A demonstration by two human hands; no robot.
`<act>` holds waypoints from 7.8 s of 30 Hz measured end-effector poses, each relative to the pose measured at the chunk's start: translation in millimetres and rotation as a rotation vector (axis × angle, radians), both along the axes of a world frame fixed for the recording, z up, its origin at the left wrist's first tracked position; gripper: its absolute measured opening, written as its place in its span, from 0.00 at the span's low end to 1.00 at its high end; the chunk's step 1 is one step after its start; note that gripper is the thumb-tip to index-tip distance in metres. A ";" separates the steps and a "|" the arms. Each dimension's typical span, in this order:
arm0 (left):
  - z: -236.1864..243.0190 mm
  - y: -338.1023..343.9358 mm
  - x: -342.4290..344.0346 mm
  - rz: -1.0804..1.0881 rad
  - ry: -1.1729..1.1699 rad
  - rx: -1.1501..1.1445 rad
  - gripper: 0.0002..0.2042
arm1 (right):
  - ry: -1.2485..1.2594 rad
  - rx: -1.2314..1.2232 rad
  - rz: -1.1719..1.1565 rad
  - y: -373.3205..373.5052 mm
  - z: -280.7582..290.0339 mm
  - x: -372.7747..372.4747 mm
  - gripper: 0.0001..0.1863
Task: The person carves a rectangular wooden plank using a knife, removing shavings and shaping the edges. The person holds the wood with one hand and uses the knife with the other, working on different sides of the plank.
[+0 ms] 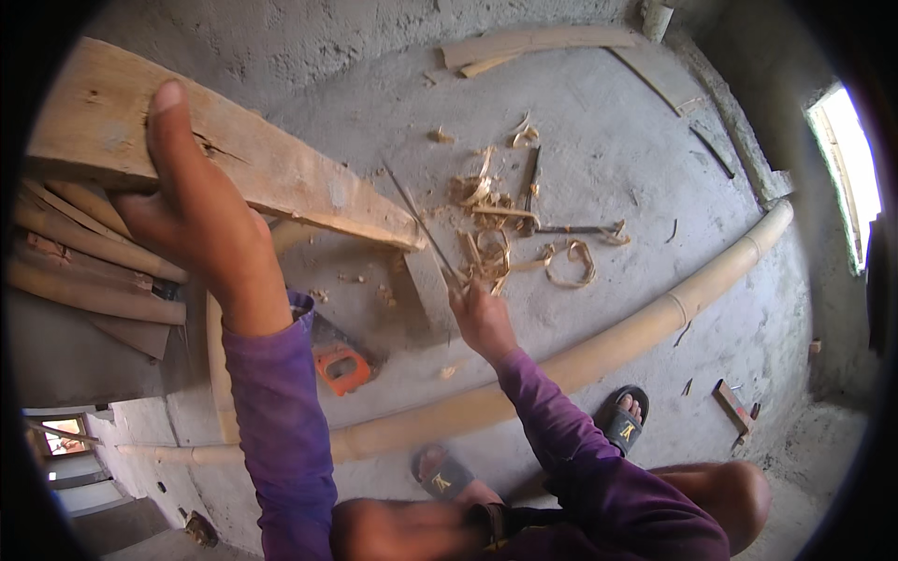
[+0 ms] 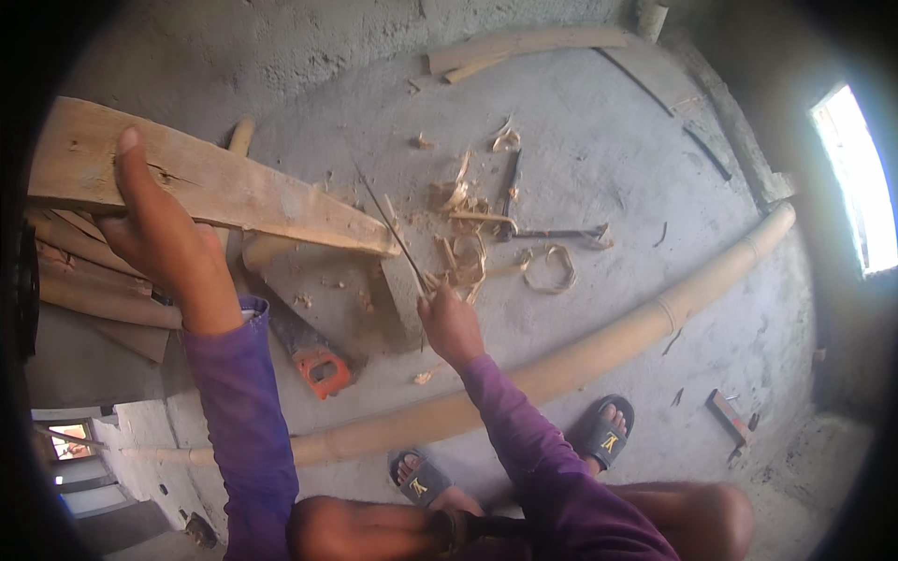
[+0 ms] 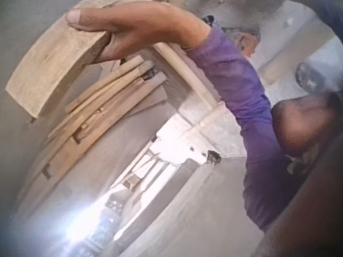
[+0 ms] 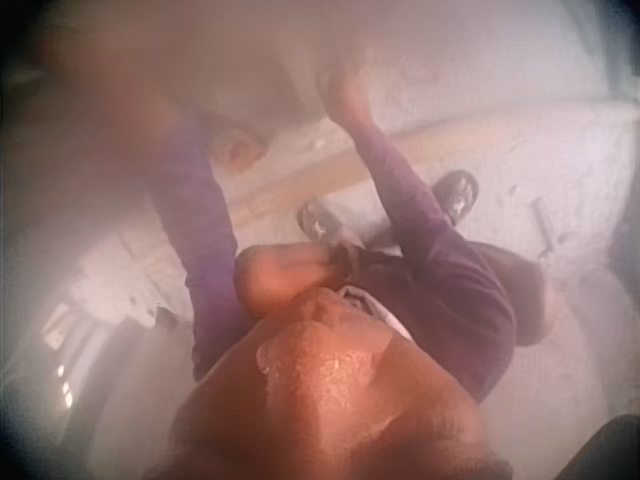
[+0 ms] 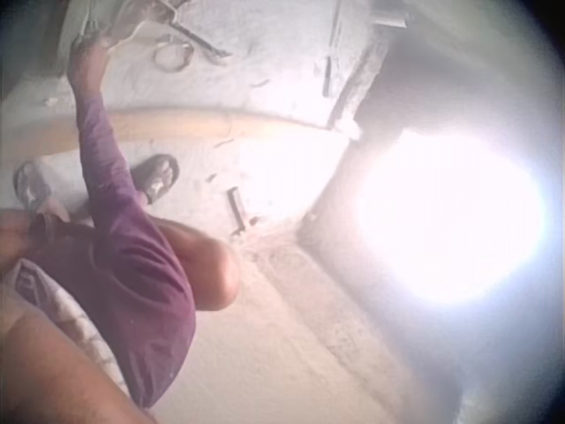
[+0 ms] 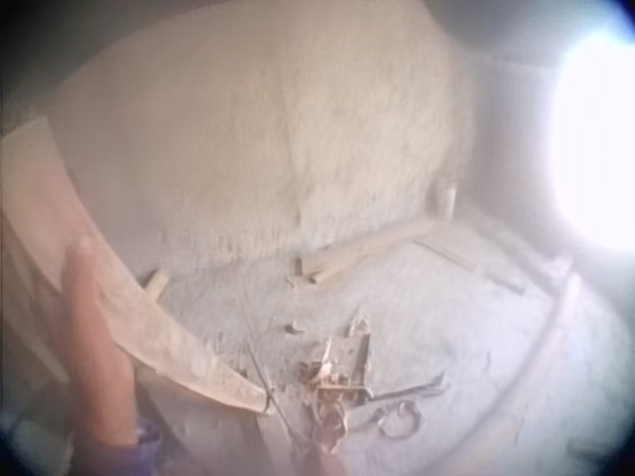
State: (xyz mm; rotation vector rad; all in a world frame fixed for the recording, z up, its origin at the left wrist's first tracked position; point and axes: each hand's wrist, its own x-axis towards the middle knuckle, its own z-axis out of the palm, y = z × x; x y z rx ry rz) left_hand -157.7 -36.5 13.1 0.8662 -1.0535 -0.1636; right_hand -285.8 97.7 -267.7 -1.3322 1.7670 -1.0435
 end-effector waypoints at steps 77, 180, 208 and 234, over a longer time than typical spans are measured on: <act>-3.3 17.8 9.0 -0.170 -0.035 -0.028 0.33 | 0.066 -0.030 -0.076 11.8 -13.6 6.7 0.15; -20.9 -5.4 3.2 -0.128 -0.095 0.099 0.39 | -0.237 0.282 0.010 12.1 13.6 -17.8 0.19; -24.7 -3.5 -1.6 -0.155 -0.090 0.030 0.36 | -0.119 -0.010 -0.152 24.2 1.4 -2.9 0.15; -20.7 -4.7 -4.4 -0.126 -0.169 0.022 0.37 | -0.248 0.286 -0.008 13.6 -19.6 -6.6 0.17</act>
